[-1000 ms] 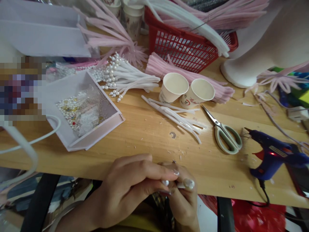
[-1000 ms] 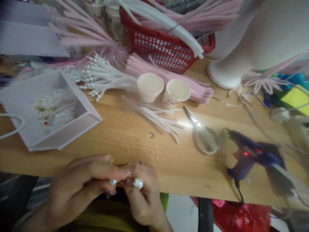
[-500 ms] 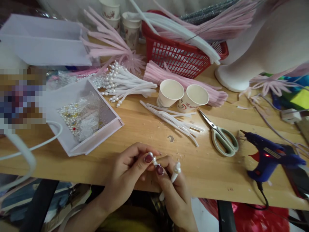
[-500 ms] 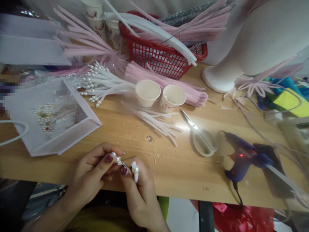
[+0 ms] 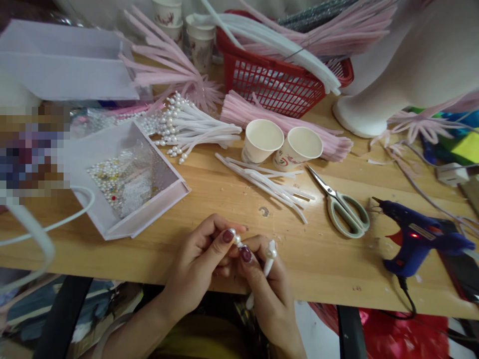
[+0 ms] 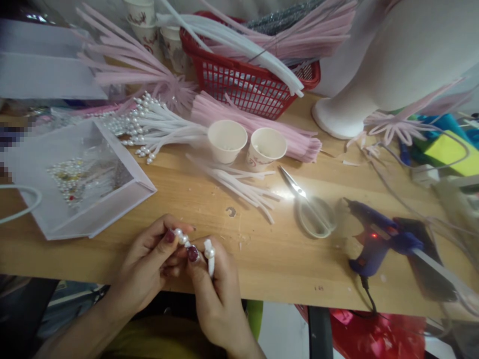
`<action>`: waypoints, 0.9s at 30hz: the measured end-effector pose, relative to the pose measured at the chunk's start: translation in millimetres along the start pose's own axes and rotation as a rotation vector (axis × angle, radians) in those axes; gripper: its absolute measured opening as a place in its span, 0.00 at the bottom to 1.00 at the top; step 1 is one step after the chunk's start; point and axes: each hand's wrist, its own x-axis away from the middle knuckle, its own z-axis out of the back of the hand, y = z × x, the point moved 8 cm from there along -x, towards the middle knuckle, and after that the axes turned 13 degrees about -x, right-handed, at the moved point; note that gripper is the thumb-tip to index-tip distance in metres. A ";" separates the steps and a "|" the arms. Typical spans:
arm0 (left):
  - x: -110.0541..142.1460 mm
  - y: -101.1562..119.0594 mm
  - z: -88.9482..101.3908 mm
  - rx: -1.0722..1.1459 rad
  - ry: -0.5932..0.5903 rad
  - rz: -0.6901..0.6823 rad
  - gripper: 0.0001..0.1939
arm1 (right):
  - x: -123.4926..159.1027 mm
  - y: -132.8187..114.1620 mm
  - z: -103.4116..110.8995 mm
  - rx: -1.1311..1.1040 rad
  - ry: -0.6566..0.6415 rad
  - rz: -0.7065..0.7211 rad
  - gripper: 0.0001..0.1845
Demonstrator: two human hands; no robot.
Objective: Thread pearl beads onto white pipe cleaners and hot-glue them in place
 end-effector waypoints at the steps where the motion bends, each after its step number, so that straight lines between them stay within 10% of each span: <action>1: -0.3 -0.2 0.1 0.001 0.006 0.003 0.18 | -0.5 0.0 0.4 -0.002 0.006 -0.006 0.14; 10: -3.4 32.5 22.3 0.000 0.244 -0.181 0.16 | -1.0 7.7 5.2 0.062 0.031 -0.073 0.10; 27: -0.1 3.5 7.2 0.097 0.083 0.128 0.24 | -2.0 4.0 -5.8 -0.012 -0.104 -0.053 0.16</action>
